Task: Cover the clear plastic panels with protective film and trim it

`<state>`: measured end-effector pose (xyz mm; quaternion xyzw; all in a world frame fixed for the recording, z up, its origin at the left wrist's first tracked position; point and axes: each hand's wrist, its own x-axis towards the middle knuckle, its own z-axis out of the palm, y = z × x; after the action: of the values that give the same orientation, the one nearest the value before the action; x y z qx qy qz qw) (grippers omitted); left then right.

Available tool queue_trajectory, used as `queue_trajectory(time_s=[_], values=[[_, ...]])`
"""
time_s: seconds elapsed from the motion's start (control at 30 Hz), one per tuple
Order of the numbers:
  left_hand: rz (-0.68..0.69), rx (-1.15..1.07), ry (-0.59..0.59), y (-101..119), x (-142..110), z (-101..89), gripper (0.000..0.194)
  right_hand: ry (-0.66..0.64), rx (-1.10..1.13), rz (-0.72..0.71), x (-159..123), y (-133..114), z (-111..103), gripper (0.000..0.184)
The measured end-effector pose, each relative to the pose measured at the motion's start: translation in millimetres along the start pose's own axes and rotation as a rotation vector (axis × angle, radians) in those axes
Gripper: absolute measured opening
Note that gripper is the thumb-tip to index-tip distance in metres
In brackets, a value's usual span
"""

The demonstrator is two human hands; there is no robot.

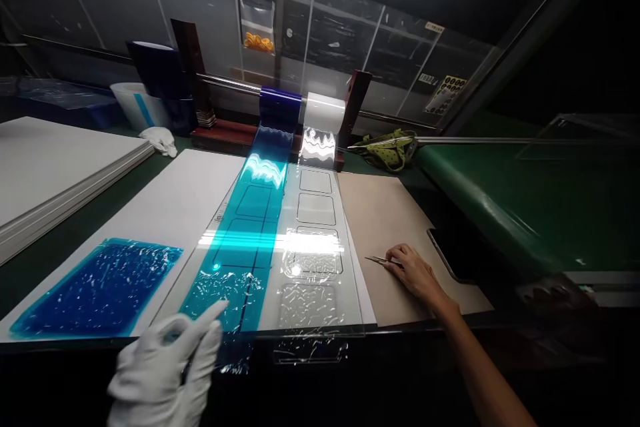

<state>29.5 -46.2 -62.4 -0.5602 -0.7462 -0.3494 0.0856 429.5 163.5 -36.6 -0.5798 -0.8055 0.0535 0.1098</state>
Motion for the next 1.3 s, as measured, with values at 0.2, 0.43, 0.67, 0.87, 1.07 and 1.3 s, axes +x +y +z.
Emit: queue_trajectory(time_s=[0.2, 0.43, 0.67, 0.87, 1.07, 1.3], values=[[0.397, 0.195, -0.088, 51, 28, 36.3, 0.036, 0.016, 0.190, -0.130, -21, -36, -8, 0.021], [0.386, 0.319, -0.202, 50, 29, 54.0, 0.046, 0.048, 0.024, -0.409, -12, -129, 9, 0.015], [0.448, 0.254, -0.110, 56, 32, 54.2, 0.043, -0.066, -0.091, -0.613, 22, -179, 27, 0.018], [0.410, 0.198, -0.150, 57, 29, 49.2, 0.036, -0.117, -0.144, -0.612, 18, -162, 16, 0.018], [0.422, 0.190, -0.103, 63, -17, 41.8, 0.068, -0.101, -0.201, -0.490, -8, -99, -9, 0.024], [0.527, 0.405, 0.215, 58, -35, 40.3, 0.045, 0.014, -0.172, -0.320, -50, -43, -31, 0.023]])
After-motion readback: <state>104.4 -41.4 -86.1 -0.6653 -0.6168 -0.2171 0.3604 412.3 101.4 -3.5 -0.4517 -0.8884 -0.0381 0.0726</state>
